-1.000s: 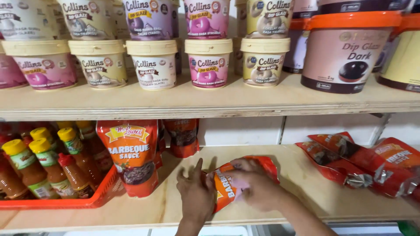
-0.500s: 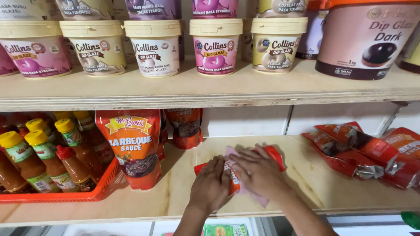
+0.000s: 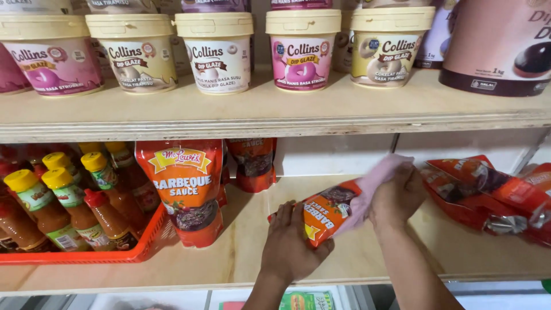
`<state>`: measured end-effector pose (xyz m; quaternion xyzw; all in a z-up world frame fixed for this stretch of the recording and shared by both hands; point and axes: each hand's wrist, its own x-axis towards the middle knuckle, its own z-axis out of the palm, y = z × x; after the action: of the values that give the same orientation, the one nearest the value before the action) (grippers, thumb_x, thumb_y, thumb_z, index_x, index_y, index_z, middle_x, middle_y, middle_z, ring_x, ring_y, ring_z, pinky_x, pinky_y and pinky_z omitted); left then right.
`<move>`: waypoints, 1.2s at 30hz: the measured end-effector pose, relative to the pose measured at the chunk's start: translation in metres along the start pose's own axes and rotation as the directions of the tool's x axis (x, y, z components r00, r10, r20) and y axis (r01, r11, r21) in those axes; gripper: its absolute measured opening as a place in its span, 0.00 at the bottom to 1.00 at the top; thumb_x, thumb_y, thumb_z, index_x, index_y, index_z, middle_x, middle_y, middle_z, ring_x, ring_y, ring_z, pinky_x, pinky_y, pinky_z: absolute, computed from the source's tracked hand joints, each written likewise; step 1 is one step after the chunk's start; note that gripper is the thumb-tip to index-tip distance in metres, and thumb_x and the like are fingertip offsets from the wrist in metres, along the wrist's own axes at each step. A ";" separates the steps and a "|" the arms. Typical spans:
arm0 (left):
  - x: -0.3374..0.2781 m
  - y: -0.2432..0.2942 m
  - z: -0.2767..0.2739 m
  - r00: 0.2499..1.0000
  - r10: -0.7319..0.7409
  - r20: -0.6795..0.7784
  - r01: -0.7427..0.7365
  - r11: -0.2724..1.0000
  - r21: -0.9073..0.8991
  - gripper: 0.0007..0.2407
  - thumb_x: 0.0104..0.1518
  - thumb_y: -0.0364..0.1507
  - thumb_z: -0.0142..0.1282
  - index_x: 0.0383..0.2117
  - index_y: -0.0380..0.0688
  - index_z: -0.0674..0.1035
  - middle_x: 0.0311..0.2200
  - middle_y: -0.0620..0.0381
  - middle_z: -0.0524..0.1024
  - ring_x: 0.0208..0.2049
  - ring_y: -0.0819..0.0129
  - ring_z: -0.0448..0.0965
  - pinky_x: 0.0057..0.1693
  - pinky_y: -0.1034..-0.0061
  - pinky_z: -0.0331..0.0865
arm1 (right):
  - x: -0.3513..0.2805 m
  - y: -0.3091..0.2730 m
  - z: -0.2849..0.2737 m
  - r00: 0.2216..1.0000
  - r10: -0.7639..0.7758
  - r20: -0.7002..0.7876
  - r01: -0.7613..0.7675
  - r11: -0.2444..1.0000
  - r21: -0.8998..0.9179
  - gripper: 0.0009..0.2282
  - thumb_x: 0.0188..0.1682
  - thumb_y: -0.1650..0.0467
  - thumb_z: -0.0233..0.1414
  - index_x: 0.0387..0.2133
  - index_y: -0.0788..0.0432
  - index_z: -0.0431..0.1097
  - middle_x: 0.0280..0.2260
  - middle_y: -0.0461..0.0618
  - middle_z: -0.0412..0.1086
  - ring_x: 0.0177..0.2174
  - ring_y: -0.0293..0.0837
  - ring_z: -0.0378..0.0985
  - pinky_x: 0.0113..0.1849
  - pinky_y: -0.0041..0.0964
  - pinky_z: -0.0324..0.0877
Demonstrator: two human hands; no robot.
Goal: Organizing and wiping down packets of barbeque sauce and stocking them on a grocery store shelf.
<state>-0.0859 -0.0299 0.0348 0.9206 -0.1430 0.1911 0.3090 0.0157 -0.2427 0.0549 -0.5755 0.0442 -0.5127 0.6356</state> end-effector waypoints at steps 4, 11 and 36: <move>0.004 0.002 -0.008 0.992 -0.106 0.065 0.112 0.989 -0.094 0.39 0.46 0.48 0.60 0.61 0.34 0.64 0.63 0.36 0.62 0.67 0.44 0.57 0.70 0.57 0.50 | 0.013 -0.061 -0.004 0.890 0.371 0.264 -0.437 0.859 0.268 0.14 0.61 0.64 0.43 0.37 0.59 0.73 0.18 0.46 0.62 0.18 0.37 0.61 0.21 0.35 0.58; 0.013 -0.032 0.019 0.994 -0.059 0.088 0.070 0.990 -0.122 0.33 0.59 0.50 0.44 0.65 0.37 0.63 0.68 0.38 0.56 0.70 0.45 0.48 0.71 0.57 0.42 | 0.007 -0.028 0.037 0.792 0.190 0.581 -0.139 0.982 -0.131 0.13 0.52 0.69 0.43 0.42 0.60 0.74 0.35 0.57 0.75 0.32 0.51 0.77 0.35 0.44 0.73; 0.004 -0.006 -0.007 0.953 -0.254 0.166 0.218 0.954 0.207 0.42 0.54 0.57 0.43 0.72 0.43 0.51 0.70 0.43 0.44 0.72 0.49 0.35 0.71 0.60 0.32 | 0.009 0.031 -0.021 0.688 0.030 0.725 0.562 0.609 -0.559 0.18 0.48 0.74 0.47 0.53 0.61 0.72 0.54 0.61 0.69 0.56 0.57 0.68 0.60 0.45 0.59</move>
<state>-0.0820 -0.0215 0.0388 0.9699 -0.0421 0.0760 0.2273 0.0251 -0.2691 0.0289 -0.9259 -0.0749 -0.2989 0.2183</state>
